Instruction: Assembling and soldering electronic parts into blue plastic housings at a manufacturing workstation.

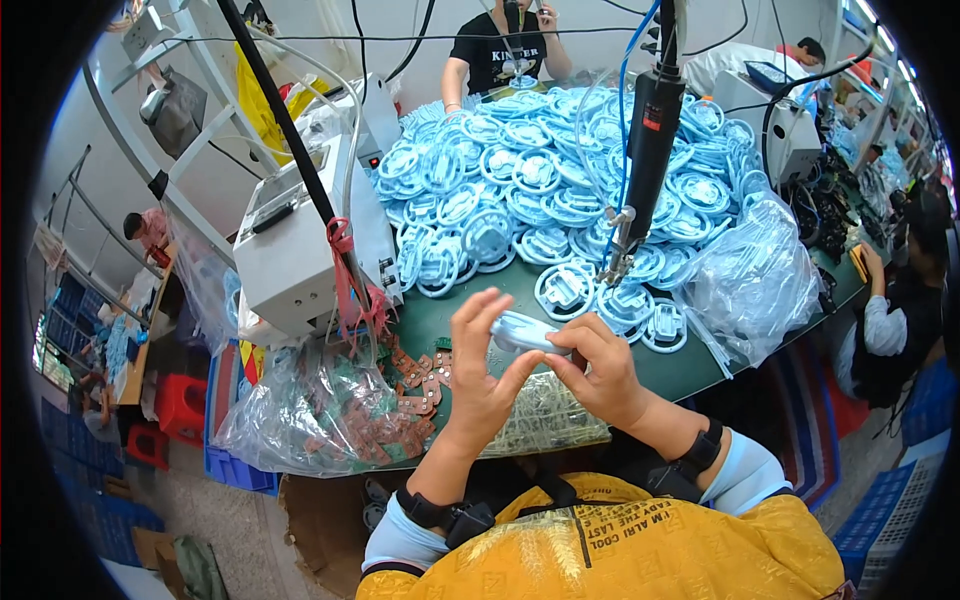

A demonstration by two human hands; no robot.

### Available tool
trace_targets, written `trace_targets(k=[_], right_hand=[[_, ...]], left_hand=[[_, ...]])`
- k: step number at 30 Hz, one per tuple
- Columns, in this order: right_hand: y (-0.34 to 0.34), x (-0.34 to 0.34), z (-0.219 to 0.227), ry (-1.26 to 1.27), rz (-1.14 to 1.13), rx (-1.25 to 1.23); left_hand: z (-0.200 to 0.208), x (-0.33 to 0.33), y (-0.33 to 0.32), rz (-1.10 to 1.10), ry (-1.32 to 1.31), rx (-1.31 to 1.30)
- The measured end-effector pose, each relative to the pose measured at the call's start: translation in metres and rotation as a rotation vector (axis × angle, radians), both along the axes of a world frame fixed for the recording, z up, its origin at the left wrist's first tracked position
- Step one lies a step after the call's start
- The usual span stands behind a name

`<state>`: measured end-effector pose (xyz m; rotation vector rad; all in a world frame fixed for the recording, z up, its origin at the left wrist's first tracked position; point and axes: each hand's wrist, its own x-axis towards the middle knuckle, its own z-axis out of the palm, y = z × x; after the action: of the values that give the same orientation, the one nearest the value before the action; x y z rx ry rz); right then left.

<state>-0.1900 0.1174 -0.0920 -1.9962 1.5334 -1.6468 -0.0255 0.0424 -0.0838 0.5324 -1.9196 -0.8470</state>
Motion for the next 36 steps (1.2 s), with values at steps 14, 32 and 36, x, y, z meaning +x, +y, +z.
trace_targets(k=[14, 32, 36], right_hand=[[0.005, 0.011, -0.016, -0.672, 0.183, 0.343], [0.005, 0.0, -0.006, -0.161, 0.19, 0.278], [0.004, 0.006, 0.0, -0.098, 0.222, 0.276]], left_hand=[[-0.031, 0.001, -0.027, -0.272, 0.106, 0.622], [-0.001, 0.031, -0.057, -0.498, 0.107, 0.754], [-0.004, 0.032, -0.055, -0.518, 0.09, 0.798]])
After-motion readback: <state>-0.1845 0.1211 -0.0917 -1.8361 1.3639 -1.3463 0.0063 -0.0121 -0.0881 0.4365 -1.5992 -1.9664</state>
